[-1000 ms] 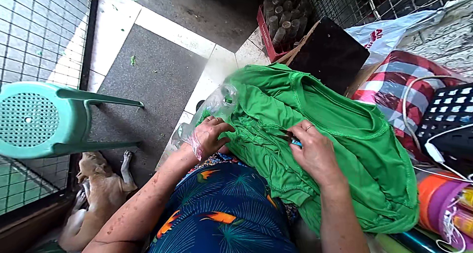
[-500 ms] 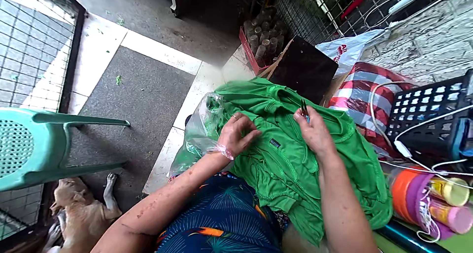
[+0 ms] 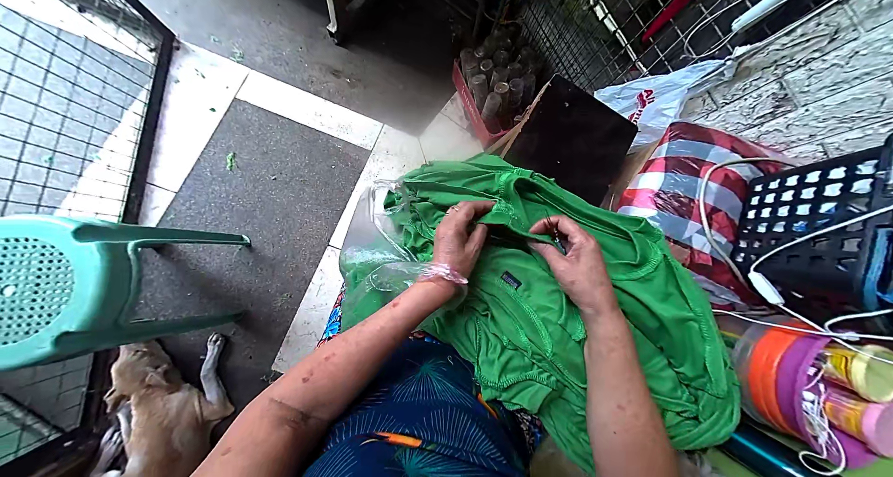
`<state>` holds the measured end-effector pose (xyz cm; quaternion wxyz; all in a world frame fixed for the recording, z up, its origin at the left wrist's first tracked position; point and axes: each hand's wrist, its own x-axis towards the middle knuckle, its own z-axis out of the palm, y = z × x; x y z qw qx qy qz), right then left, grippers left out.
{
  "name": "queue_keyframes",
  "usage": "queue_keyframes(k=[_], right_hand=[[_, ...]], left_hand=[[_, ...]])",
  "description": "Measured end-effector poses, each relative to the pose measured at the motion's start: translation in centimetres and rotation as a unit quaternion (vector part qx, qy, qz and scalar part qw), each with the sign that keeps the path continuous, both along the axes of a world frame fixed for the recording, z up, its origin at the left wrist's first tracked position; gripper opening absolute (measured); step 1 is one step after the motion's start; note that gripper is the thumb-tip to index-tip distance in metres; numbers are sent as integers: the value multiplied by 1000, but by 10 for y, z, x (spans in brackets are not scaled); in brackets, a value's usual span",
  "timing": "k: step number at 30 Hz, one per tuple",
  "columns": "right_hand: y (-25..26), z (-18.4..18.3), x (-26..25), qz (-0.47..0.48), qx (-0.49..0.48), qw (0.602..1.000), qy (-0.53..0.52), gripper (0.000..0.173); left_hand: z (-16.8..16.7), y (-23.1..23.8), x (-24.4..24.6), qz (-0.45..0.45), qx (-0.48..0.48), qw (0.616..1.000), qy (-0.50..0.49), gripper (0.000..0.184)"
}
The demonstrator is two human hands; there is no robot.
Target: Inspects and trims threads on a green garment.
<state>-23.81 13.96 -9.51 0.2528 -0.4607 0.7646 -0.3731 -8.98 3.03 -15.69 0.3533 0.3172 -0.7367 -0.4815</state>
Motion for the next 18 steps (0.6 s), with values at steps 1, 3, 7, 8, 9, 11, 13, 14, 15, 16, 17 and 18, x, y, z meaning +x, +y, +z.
queue_keyframes(k=[1, 3, 7, 8, 9, 11, 13, 14, 15, 16, 17, 18], right_hand=[[1, -1, -2, -7, -28, 1000, -11, 15], [3, -3, -4, 0, -82, 995, -50, 16], [4, 3, -1, 27, -70, 994, -78, 13], [3, 5, 0, 26, -32, 997, -68, 9], [1, 6, 1, 15, 11, 998, -58, 5], [-4, 6, 6, -12, 74, 997, -23, 7], [-8, 5, 13, -20, 114, 993, 19, 12], [-10, 5, 14, -21, 129, 991, 35, 14], [-11, 5, 15, -19, 139, 989, 45, 14], [-11, 5, 16, -16, 143, 988, 49, 15], [-11, 5, 15, -15, 143, 988, 49, 14], [-11, 5, 15, -16, 143, 988, 46, 13]], left_hand=[[-2, -3, 6, -2, 1, 1000, 19, 24], [-6, -5, 18, -7, 22, 998, 55, 20], [-14, -4, 37, -73, 33, 994, 69, 18], [-19, -4, 41, -95, 20, 994, 50, 20], [-22, -4, 44, -113, 2, 993, 28, 24], [-27, -1, 47, -126, -26, 992, -5, 34], [-27, -1, 47, -121, -37, 991, -37, 34], [-25, -1, 46, -113, -32, 992, -52, 33], [-22, -1, 46, -101, -24, 992, -66, 31], [-17, -1, 46, -87, -18, 993, -75, 27], [-12, 0, 46, -71, -22, 994, -78, 22], [-7, 1, 46, -53, -38, 996, -67, 19]])
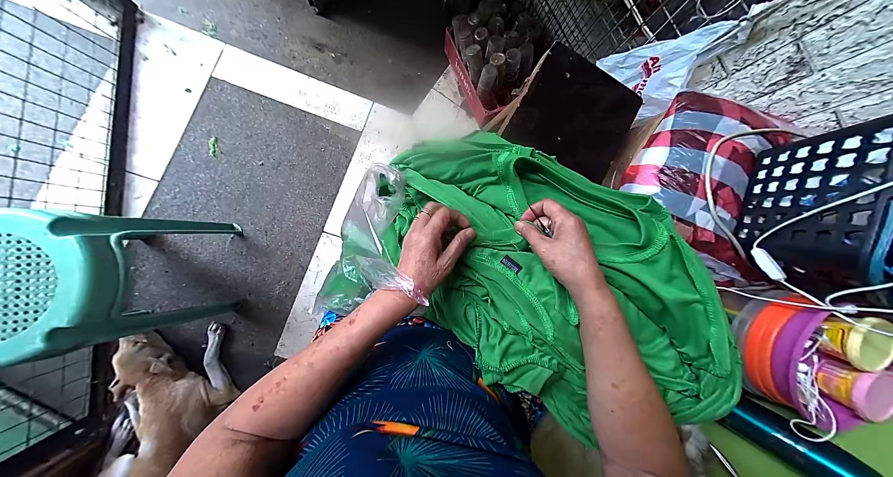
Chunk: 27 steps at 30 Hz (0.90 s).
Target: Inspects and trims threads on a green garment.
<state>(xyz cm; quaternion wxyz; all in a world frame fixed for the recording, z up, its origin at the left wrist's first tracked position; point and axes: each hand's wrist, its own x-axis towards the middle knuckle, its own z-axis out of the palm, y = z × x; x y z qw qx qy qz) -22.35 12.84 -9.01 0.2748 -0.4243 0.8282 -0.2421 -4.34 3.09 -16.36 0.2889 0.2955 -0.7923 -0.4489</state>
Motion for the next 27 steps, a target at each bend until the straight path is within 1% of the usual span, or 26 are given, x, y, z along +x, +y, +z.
queue_keyframes(k=[2, 3, 4, 6, 7, 8, 10, 11, 12, 14, 16, 17, 19, 21, 23, 25, 27], right_hand=[[0, 0, 0, -1, 1, 1000, -6, 13], [1, -1, 0, -1, 1, 1000, -8, 12], [1, -1, 0, 0, 1, 1000, -12, 12], [2, 0, 0, 1, -2, 1000, -14, 11], [2, 0, 0, 2, -1, 1000, -14, 11], [2, 0, 0, 3, 1, 1000, -14, 10], [3, 0, 1, 2, 2, 1000, -13, 10], [3, 0, 2, 1, 2, 1000, -14, 10], [3, 0, 1, -1, 4, 1000, -17, 10], [2, 1, 0, -9, 4, 1000, -25, 13], [2, -2, 0, -18, -14, 999, -22, 15], [3, -4, 0, -18, -33, 999, -19, 18], [6, -7, 0, -3, -80, 997, -10, 22], [9, -7, -2, 28, -127, 991, 6, 26], [10, -6, -3, 49, -163, 985, -5, 28], [10, -4, -4, 55, -190, 979, -49, 29], [10, -4, -4, 60, -210, 972, -85, 31]], left_hand=[[8, 1, -2, 10, -49, 997, 59, 14], [13, 1, -6, -12, -64, 994, 84, 12], [17, 1, -9, -51, -71, 992, 89, 12], [19, 3, -19, -130, -68, 988, 52, 22], [18, 5, -24, -148, -68, 986, 29, 26], [15, 8, -28, -145, -74, 986, 18, 24], [9, 10, -33, -113, -78, 990, 25, 9], [7, 9, -33, -102, -63, 992, 30, 6], [6, 7, -31, -95, -30, 995, 30, 7], [9, 1, -24, -82, 92, 992, 7, 13], [16, -5, -12, -74, 224, 972, -19, 14], [18, -6, -8, -72, 264, 962, -20, 14], [17, -7, -2, -63, 296, 953, -9, 13], [16, -8, -1, -47, 296, 954, 2, 9], [12, -9, -2, -34, 275, 961, 17, 7], [4, -10, 0, -50, 222, 973, 30, 8], [3, -9, 3, -67, 148, 986, 28, 7]])
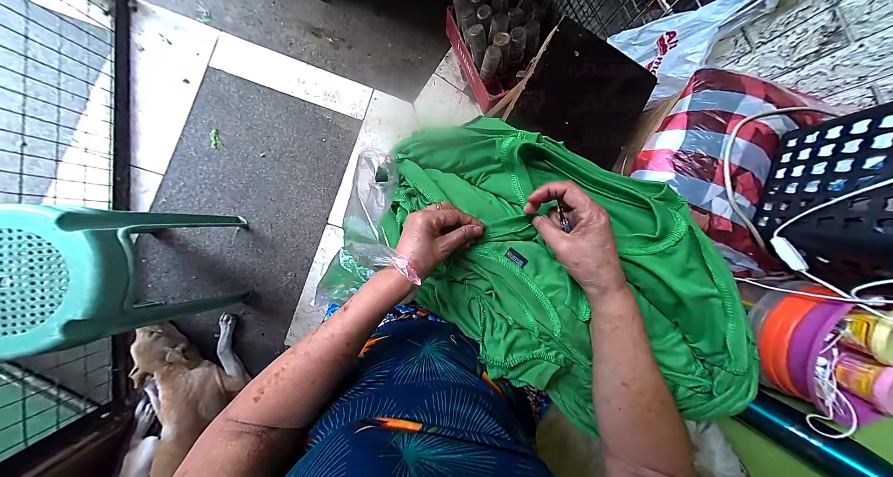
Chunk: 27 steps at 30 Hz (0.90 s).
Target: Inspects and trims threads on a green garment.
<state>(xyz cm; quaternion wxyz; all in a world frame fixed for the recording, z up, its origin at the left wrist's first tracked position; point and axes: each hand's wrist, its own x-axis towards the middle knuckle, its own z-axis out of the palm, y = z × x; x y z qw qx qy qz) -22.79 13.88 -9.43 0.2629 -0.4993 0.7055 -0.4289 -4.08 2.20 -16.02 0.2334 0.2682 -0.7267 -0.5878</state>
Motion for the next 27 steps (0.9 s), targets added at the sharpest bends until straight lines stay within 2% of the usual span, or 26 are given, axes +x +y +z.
queue_keyframes(k=[3, 5, 8, 12, 15, 18, 21, 27], right_hand=[[-1, -3, -1, 14, -20, 1000, -4, 31], [-2, -5, 0, 11, 2, 1000, 7, 29], [-2, -4, 3, 0, 58, 998, 31, 29], [-5, -3, 4, 5, 106, 992, 73, 29], [-5, 0, 2, 44, 148, 984, 89, 32], [-3, 2, -4, 94, 175, 974, 106, 34], [0, 0, -6, 125, 155, 970, 141, 28], [-8, 14, 12, 145, 204, 940, 230, 20]], left_hand=[[-1, 5, -5, -2, -138, 990, 28, 7], [-5, 10, -11, -2, -212, 977, 36, 9], [-9, 14, -16, -15, -271, 962, 9, 8], [-7, 9, -11, -49, -230, 971, -40, 13], [-7, 2, -5, -77, -157, 984, -44, 16], [-8, -1, -2, -89, -130, 987, -42, 18], [-10, 2, -2, -77, -153, 985, -29, 17], [-15, 14, -7, -18, -223, 975, -8, 14]])
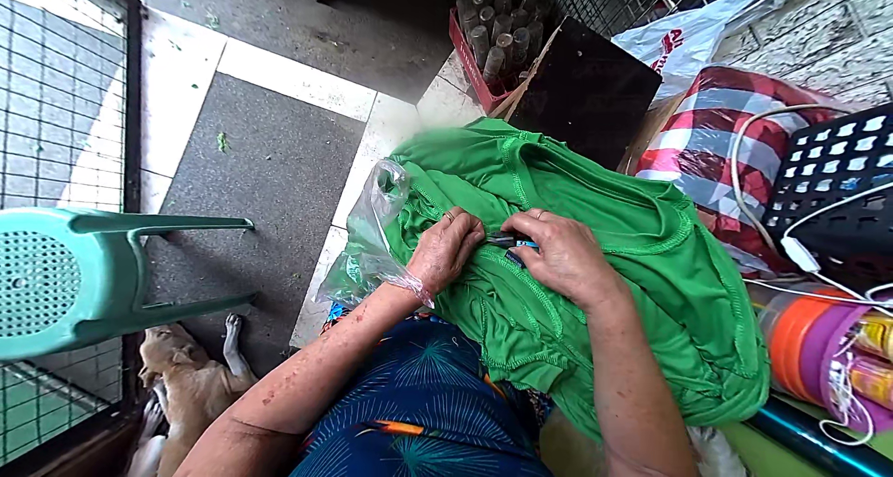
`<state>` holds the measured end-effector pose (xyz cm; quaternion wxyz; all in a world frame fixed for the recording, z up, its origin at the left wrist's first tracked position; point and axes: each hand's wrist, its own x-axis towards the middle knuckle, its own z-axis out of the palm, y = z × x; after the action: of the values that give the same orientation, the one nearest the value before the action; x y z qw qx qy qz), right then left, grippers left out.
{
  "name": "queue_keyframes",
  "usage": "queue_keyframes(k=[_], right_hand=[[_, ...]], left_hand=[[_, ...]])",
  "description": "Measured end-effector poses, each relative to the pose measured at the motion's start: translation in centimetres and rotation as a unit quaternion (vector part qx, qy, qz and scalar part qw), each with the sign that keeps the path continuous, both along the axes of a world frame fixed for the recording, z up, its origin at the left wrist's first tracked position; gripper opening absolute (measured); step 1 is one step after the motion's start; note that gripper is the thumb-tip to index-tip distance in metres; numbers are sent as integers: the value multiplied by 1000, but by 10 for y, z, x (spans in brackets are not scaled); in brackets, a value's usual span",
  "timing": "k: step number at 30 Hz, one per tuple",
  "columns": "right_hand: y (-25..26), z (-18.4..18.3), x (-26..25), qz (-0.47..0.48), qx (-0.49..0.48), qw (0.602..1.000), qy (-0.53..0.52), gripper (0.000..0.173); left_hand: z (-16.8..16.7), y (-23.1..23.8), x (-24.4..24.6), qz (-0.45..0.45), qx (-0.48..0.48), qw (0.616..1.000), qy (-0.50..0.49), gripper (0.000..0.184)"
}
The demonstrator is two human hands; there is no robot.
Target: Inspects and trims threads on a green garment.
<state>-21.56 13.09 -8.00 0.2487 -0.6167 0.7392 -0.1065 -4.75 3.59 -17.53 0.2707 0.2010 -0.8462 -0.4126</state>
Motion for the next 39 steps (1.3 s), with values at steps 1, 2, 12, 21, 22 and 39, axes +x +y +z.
queue_keyframes(k=[1, 2, 12, 21, 22, 39], right_hand=[[-1, 0, 2, 3, 4, 1000, 10, 19], [-2, 0, 4, 4, 7, 1000, 18, 19], [1, -9, -5, -8, -26, 999, -34, 14], [4, -15, -15, -28, -22, 996, -82, 24], [4, -15, -15, -30, -20, 996, -81, 24], [0, -8, -3, 2, -6, 1000, -26, 19]], left_hand=[[0, 1, 0, 5, -4, 1000, 2, 14], [0, 2, -1, 8, -7, 1000, 4, 14], [3, -2, 8, 11, 194, 981, -3, 22], [2, -1, 10, 35, 131, 991, 3, 15], [3, -1, 9, 36, 115, 993, -6, 16], [26, -23, 11, -79, 227, 962, -130, 23]])
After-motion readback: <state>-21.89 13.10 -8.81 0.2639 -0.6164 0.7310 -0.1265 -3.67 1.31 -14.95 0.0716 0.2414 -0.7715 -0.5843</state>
